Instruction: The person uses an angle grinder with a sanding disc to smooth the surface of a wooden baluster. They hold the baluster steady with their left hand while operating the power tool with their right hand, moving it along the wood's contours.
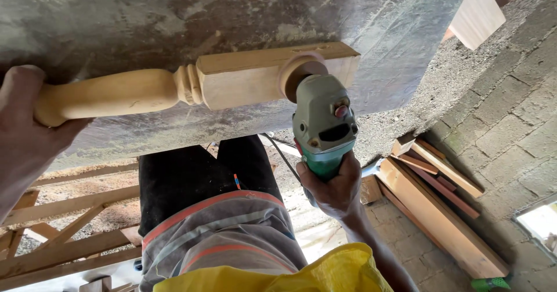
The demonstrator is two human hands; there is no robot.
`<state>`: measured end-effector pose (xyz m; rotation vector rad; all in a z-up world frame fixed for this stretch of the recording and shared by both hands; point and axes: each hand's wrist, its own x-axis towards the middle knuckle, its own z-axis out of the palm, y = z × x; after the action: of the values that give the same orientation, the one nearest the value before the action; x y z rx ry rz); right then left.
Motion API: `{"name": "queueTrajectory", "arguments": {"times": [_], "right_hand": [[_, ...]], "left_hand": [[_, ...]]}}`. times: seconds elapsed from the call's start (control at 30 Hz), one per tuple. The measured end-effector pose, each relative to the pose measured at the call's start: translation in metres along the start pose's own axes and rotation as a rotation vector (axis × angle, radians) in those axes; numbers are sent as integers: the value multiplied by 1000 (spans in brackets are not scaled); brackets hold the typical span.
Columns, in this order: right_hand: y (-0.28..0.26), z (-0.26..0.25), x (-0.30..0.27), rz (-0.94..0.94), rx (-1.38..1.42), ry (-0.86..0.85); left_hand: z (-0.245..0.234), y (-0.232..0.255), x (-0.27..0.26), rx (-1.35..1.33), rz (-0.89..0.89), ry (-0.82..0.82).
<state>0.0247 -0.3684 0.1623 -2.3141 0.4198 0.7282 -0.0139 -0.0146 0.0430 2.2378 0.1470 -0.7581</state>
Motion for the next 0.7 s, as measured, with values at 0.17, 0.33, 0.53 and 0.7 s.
{"name": "queueTrajectory", "arguments": {"times": [0.17,0.33,0.53,0.7], "right_hand": [[-13,11,0,-19,6,-10],[-21,17,1,12,-4,-6],[-37,26,1,51,-70,-48],[-42,34,-2,-14,-139,-108]], "left_hand": [[3,-4,-1,-30,45,46],[-6,0,-2,343,123,151],[-8,1,0,315,168,213],[-17,10,1,414,209,265]]}}
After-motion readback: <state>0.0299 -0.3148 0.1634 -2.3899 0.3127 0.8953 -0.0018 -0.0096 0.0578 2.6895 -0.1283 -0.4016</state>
